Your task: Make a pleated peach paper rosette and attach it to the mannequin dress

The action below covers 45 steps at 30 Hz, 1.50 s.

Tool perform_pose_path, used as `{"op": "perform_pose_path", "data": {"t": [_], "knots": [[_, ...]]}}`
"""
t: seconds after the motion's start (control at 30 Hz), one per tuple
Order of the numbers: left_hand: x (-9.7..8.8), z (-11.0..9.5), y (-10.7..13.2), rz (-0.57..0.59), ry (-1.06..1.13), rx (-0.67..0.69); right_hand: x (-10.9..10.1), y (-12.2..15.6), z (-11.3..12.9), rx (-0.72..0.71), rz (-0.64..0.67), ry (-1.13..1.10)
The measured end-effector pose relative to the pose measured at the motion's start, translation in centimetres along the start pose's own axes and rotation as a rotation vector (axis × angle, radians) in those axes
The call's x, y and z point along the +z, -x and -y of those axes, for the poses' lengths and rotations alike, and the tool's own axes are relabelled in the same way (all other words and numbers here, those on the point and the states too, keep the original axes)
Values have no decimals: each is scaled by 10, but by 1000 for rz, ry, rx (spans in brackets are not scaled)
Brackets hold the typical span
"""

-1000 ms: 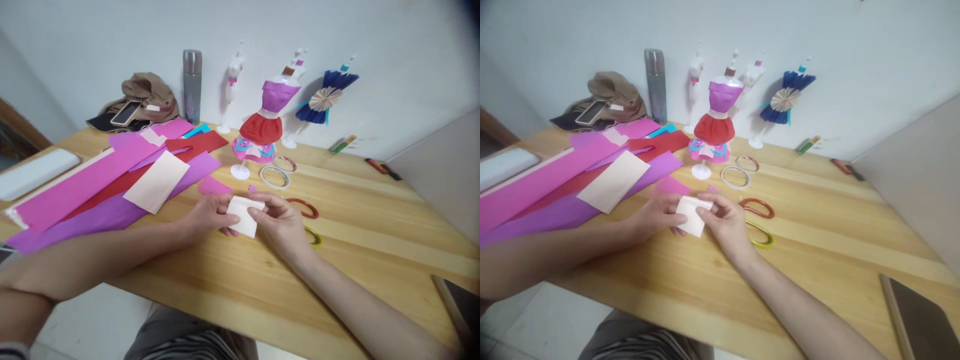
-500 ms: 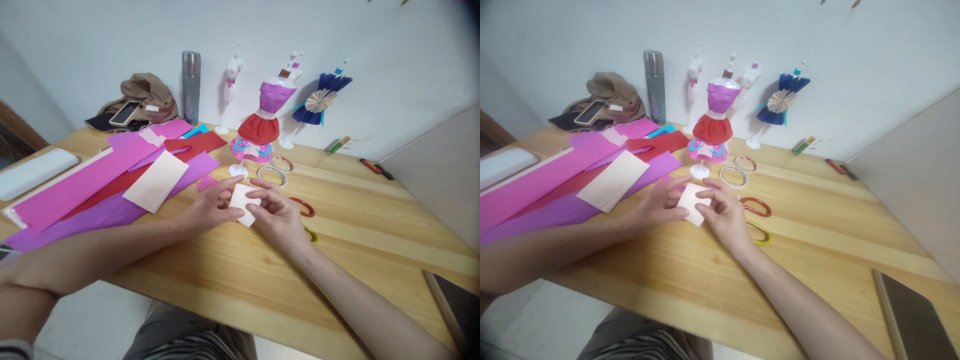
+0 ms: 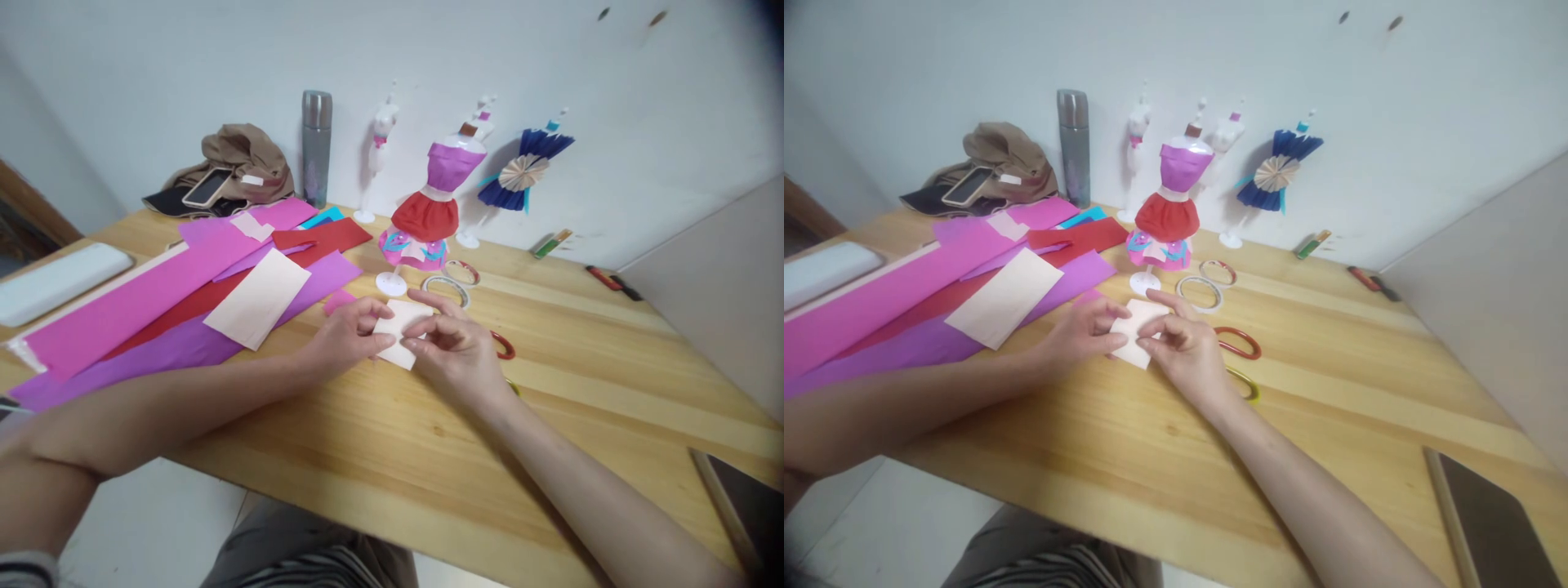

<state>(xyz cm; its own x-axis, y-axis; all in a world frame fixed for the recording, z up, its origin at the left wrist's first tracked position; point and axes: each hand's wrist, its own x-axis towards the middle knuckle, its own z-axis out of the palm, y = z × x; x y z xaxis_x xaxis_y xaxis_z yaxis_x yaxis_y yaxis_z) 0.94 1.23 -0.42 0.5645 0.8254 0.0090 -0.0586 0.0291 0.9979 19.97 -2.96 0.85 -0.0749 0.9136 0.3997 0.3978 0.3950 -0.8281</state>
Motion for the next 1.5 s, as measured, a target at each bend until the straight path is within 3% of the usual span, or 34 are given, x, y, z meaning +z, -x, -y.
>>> {"op": "perform_pose_path", "data": {"t": [0.17,0.4,0.6,0.9,1.23,1.5], "knots": [[-1,-3,0,-12,-40,-12,4,2,-2,70,-5,-149],[3,-8,4,-70,94,-7,7,6,-7,220,-52,-313],[3,-9,5,-141,-23,-61,4,6,-7,155,-96,-212],[-1,-4,3,-41,100,1,7,9,-4,78,-60,-222],[1,-5,3,-91,3,41,9,10,-4,194,-45,-307],[1,-8,4,-115,-20,-30,9,6,-4,127,-111,-263]]}}
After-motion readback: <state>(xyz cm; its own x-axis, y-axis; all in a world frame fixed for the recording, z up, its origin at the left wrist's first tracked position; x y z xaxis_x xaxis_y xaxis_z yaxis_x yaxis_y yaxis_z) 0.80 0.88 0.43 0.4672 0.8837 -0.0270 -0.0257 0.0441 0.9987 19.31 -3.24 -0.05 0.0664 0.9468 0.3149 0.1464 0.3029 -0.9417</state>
